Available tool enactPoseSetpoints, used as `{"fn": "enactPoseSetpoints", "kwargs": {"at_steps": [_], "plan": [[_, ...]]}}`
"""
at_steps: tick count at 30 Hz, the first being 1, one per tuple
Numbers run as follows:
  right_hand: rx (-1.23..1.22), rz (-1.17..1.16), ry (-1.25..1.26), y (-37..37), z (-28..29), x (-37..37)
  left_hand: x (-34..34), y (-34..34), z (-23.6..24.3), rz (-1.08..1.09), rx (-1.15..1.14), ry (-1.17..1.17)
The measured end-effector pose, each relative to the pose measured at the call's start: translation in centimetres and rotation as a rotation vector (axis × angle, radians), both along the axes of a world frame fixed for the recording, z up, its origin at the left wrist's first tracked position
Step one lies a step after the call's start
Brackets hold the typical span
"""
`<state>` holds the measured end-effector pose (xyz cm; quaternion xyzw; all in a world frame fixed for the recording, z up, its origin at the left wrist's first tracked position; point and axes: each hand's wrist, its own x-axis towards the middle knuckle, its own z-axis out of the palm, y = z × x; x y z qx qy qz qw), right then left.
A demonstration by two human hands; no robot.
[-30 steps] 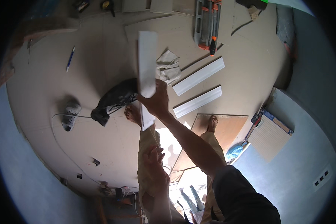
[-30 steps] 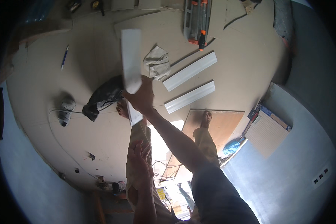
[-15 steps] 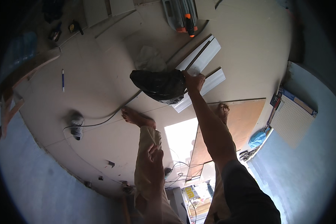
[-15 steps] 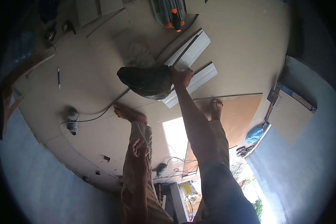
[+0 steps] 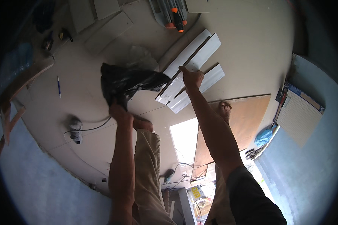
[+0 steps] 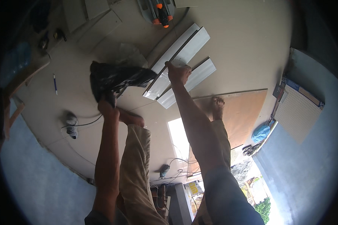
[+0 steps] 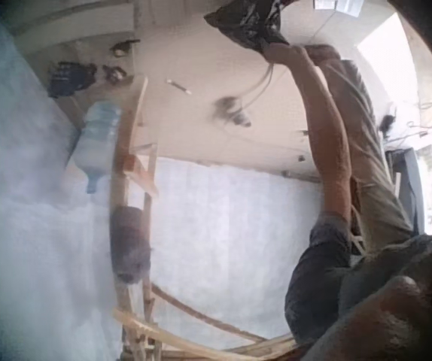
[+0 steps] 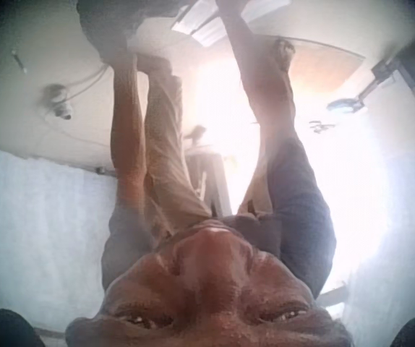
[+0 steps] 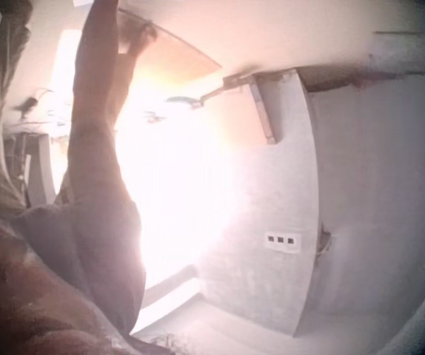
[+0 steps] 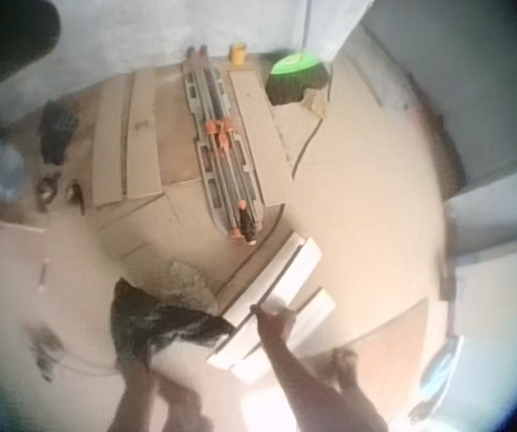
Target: The person uses a manual tile cutter to score and snap a white plank, then carries the pieces outside. The person then uses an angle grinder to cut another white plank on the ground.
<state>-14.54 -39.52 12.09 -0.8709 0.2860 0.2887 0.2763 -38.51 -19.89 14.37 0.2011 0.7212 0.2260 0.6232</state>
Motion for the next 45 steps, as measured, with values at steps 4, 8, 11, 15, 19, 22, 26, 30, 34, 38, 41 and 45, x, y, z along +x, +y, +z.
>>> {"fn": "enactPoseSetpoints", "kwargs": {"at_steps": [4, 8, 11, 15, 19, 22, 26, 30, 34, 38, 41, 45], "plan": [[-0.186, 0.049, -0.003, 1.4, -0.8, 2.0, -12.1, 8.5, 1.7, -0.123, 0.138, -0.027], [-0.412, 0.161, 0.010, 1.6, -4.7, 4.0, -15.5, 11.2, 3.5, -0.392, 0.136, 0.114], [-0.415, 0.138, 0.000, 4.0, -4.5, 3.5, -18.3, 10.2, 3.0, -0.591, -0.026, 0.403], [-0.455, 0.182, -0.011, 3.9, -5.2, 3.0, -16.3, 6.5, 3.6, -0.932, -0.078, 0.558], [-0.505, 0.130, -0.035, 3.1, -7.0, 3.5, -15.9, 4.3, 3.6, -1.057, 0.168, 0.673], [-0.437, 0.110, -0.009, 3.7, -5.3, 2.7, -17.3, 1.6, 3.9, -1.021, 0.162, 0.596], [-0.356, 0.024, -0.150, -0.3, -2.9, -1.2, -17.3, -0.2, 6.1, -1.036, 0.037, 0.506], [-0.526, -0.136, 0.119, -6.1, -2.7, -5.9, -17.4, -1.3, 7.6, -1.084, -0.146, 0.450], [-0.455, -0.196, 0.263, -6.9, -4.0, -7.6, -17.6, -2.6, 8.7, -1.203, -0.122, 0.473], [-0.401, -0.271, 0.292, -5.9, -4.0, -7.4, -16.7, -3.4, 9.9, -1.307, -0.137, 0.470], [-0.358, -0.260, 0.306, -6.7, -3.4, -6.9, -15.6, -3.8, 11.1, -1.345, -0.195, 0.466], [-0.248, -0.273, 0.297, -8.4, -0.9, -6.3, -12.9, -5.3, 13.6, -1.331, -0.226, 0.422]]}}
